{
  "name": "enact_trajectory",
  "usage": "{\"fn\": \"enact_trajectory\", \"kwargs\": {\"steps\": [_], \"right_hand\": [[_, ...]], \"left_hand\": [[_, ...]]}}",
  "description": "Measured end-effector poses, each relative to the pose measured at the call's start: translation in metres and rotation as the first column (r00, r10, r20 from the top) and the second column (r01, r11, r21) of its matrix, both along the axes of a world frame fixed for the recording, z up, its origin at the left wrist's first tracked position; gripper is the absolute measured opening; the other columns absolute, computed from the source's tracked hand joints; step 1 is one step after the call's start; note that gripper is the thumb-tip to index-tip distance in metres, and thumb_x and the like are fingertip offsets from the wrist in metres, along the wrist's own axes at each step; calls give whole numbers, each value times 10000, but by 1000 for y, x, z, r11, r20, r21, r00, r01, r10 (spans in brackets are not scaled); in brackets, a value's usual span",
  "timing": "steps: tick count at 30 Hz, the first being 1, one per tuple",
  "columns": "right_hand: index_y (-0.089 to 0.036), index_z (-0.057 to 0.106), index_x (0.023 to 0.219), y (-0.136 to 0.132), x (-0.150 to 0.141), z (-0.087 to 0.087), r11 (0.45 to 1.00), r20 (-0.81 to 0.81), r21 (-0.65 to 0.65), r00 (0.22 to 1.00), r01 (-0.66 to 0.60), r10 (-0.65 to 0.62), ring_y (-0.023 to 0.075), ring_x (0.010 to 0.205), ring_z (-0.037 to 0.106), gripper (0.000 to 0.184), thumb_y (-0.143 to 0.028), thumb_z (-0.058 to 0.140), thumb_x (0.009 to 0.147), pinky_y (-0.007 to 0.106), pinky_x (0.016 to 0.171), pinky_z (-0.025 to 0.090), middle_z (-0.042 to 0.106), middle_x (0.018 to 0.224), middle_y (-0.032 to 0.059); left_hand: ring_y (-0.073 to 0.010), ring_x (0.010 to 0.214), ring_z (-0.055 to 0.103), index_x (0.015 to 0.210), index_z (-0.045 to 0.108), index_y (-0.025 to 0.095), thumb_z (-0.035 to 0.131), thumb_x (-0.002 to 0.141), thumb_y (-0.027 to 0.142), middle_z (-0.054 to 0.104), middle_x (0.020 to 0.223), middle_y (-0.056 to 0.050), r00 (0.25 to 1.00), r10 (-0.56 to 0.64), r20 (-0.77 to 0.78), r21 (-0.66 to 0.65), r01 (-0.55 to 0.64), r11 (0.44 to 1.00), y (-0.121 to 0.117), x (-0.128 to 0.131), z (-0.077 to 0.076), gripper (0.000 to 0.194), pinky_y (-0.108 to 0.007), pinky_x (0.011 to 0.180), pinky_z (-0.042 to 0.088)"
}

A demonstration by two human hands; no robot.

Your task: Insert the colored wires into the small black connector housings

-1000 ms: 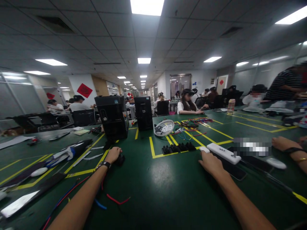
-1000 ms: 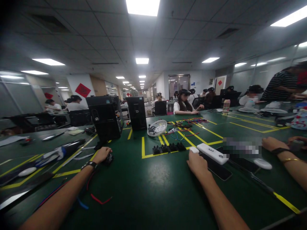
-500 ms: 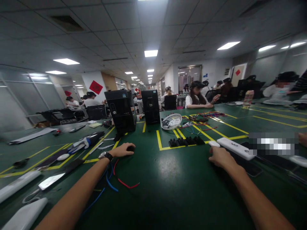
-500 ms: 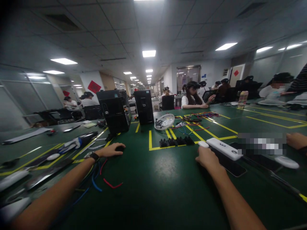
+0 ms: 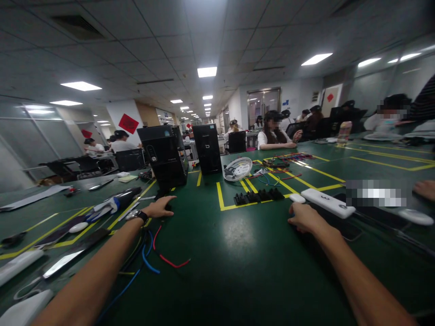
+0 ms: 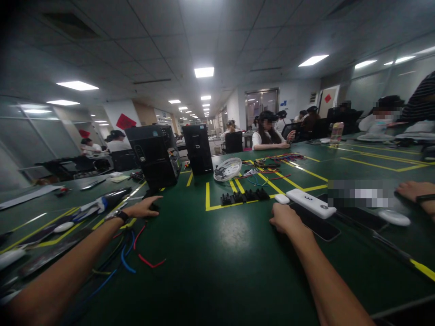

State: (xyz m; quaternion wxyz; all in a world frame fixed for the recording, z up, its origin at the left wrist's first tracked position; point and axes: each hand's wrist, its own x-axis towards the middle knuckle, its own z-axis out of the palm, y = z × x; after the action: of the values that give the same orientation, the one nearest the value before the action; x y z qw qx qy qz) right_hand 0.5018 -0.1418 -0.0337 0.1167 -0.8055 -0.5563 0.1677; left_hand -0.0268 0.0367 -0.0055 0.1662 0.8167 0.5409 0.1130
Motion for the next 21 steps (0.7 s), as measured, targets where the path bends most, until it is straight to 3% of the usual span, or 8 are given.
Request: {"fn": "enact_trajectory", "kwargs": {"steps": [2,5,9,12,16,21], "right_hand": [[-151,543,999,-2,-3,2,999,-34,-44,999,-25,23,161,511,624,303,-165,619,706,232,475,413,660,736,80],[-164,535,1035,-6,-7,7,996,2,-64,998,-60,61,186,586,641,383,-179,628,664,243,507,407,663,758,74],[-189,569,1038,-12,-16,14,987,154,-14,975,-160,160,248,839,632,441,-235,656,607,267,580,392,653,965,105],[-186,582,1046,-15,-23,16,974,190,1,956,-227,222,251,899,612,423,-239,622,629,270,612,381,651,984,105],[-185,605,957,-15,-32,17,968,202,40,951,-246,233,240,868,614,287,-245,571,678,267,594,357,653,957,107],[-193,603,906,-11,-39,15,962,187,90,953,-259,239,234,837,612,202,-243,539,721,273,598,341,650,916,96]], "left_hand": [[-322,1311,342,1328,418,153,681,601,492,379,1432,-153,998,-43,38,43,41,998,-1,31,2,844,-438,1074,241],[-322,1298,365,1310,445,147,635,648,549,411,1410,-158,981,-124,151,94,111,989,-6,107,-2,797,-419,1074,251],[-307,1244,439,1251,490,113,586,710,550,473,1352,-181,967,-220,130,124,204,971,-16,218,-18,702,-349,1008,337],[-298,1120,533,1127,565,137,602,724,498,585,1206,-166,966,-227,126,141,209,968,-21,270,-32,542,-351,911,400],[-298,1006,562,1005,593,141,617,737,452,623,1049,-157,977,-178,121,194,152,969,-32,285,-43,411,-363,831,411],[-282,1041,512,1055,558,160,555,773,532,583,1085,-143,987,-107,116,271,73,960,-56,252,-46,467,-347,842,388]]}}
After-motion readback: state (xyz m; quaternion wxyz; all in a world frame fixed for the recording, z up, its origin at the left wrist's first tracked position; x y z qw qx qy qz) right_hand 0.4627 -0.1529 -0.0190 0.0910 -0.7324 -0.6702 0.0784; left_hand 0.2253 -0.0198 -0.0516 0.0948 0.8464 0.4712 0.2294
